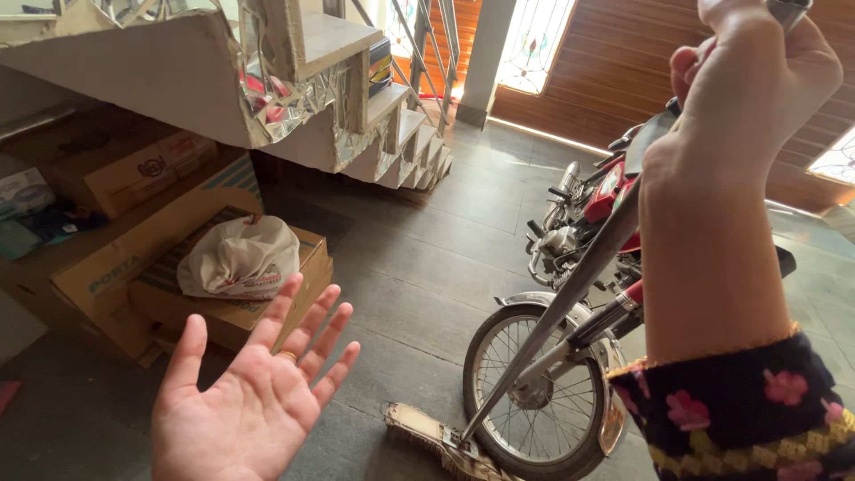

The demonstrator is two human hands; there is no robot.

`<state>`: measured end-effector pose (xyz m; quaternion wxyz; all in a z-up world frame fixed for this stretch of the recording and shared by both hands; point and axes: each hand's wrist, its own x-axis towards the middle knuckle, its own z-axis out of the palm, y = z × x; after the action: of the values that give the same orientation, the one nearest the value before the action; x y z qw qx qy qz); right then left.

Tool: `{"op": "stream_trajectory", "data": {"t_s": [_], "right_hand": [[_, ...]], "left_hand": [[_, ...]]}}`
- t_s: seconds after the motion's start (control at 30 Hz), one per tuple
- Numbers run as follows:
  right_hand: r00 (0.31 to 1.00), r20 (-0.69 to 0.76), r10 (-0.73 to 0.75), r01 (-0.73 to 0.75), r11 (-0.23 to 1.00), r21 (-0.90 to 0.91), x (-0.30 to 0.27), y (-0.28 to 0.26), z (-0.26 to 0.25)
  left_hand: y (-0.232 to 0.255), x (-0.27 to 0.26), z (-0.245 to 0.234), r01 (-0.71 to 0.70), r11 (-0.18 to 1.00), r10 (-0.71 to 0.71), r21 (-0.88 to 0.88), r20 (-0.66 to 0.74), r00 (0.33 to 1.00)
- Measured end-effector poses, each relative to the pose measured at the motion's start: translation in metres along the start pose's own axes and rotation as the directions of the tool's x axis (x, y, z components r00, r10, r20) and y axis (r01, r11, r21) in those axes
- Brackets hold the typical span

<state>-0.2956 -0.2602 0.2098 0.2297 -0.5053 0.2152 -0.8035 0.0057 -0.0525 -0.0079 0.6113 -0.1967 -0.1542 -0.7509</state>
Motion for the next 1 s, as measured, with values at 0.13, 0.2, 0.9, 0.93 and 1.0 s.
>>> {"op": "stream_trajectory", "data": {"t_s": [0.13,0.2,0.9,0.93,1.0], "right_hand": [[0.999,0.039,0.024,-0.027,0.998,0.058,-0.004,-0.005,0.012],[0.995,0.096,0.015,-0.027,0.991,0.13,-0.004,-0.008,0.02],[0.995,0.057,0.085,-0.087,0.995,0.046,-0.062,0.034,0.046],[0.976,0.068,0.205,-0.208,0.977,0.037,-0.076,0.036,0.046],[0.984,0.107,0.144,-0.144,0.99,-0.01,-0.09,0.036,0.036]], "left_hand": [[0.003,-0.002,0.004,-0.011,1.0,0.011,-0.001,0.0,1.0],[0.006,-0.001,0.006,-0.01,1.0,0.01,-0.019,0.018,1.0],[0.015,0.005,-0.011,0.028,1.0,-0.027,-0.014,0.038,0.999],[0.015,0.005,-0.013,0.035,0.999,-0.034,-0.014,0.034,0.999],[0.016,0.004,-0.016,0.043,0.999,-0.043,0.021,0.04,0.998]]}}
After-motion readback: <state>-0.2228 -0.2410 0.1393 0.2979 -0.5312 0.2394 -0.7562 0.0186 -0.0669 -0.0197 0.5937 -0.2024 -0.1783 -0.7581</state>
